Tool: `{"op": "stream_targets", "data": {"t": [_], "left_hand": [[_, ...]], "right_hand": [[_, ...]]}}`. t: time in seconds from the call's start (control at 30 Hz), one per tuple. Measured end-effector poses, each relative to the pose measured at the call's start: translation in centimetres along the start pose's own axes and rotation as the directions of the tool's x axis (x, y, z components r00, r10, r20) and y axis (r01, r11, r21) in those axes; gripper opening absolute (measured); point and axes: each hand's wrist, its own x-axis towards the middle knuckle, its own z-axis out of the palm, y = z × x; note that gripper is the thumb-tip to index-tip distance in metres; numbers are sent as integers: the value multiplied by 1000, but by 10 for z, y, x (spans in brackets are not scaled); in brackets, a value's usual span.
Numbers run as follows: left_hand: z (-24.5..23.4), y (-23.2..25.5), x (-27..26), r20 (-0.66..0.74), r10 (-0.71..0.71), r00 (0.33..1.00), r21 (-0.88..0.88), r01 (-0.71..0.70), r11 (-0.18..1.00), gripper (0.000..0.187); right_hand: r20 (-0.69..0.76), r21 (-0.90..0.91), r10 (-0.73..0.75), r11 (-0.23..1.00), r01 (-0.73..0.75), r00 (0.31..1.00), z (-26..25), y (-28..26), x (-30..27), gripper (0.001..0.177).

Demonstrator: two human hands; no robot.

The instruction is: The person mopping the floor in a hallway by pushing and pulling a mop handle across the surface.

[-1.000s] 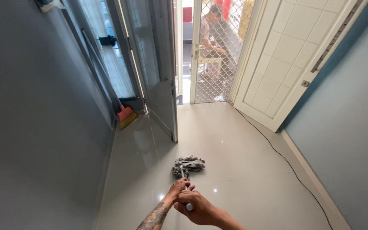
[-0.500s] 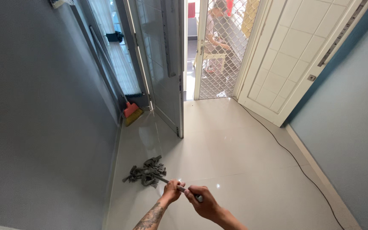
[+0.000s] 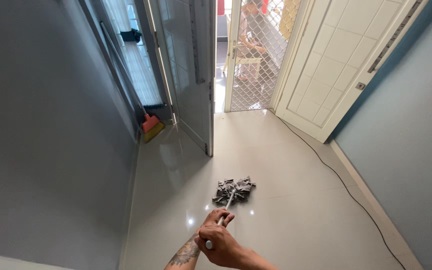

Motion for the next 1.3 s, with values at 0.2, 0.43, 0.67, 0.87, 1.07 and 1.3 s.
{"op": "stream_targets", "data": {"t": [0.2,0.43,0.67,0.87,1.07,1.3], "left_hand": [[-61,-12,-10,162,-347,924,310,286,907,26],[-91,-19,-49,11,-588,809,470,515,717,32],[8,32,-32,36,-619,785,464,536,706,42],[123,83,1,86,-450,889,244,419,874,36],[163,101,-4,177,-251,952,-138,277,951,29],[93,84,-58,171,-256,951,-76,272,959,28]], "right_hand": [[16,139,30,990,-32,999,6,-11,-2,40],[-45,255,-5,967,16,999,10,24,-22,29],[-200,235,253,950,-204,947,-64,54,-91,38],[-285,75,188,982,-173,940,-159,6,-139,42],[-140,-22,8,1000,-11,990,-161,-48,-134,26],[109,-86,-213,971,223,971,-85,-61,-124,22]]}}
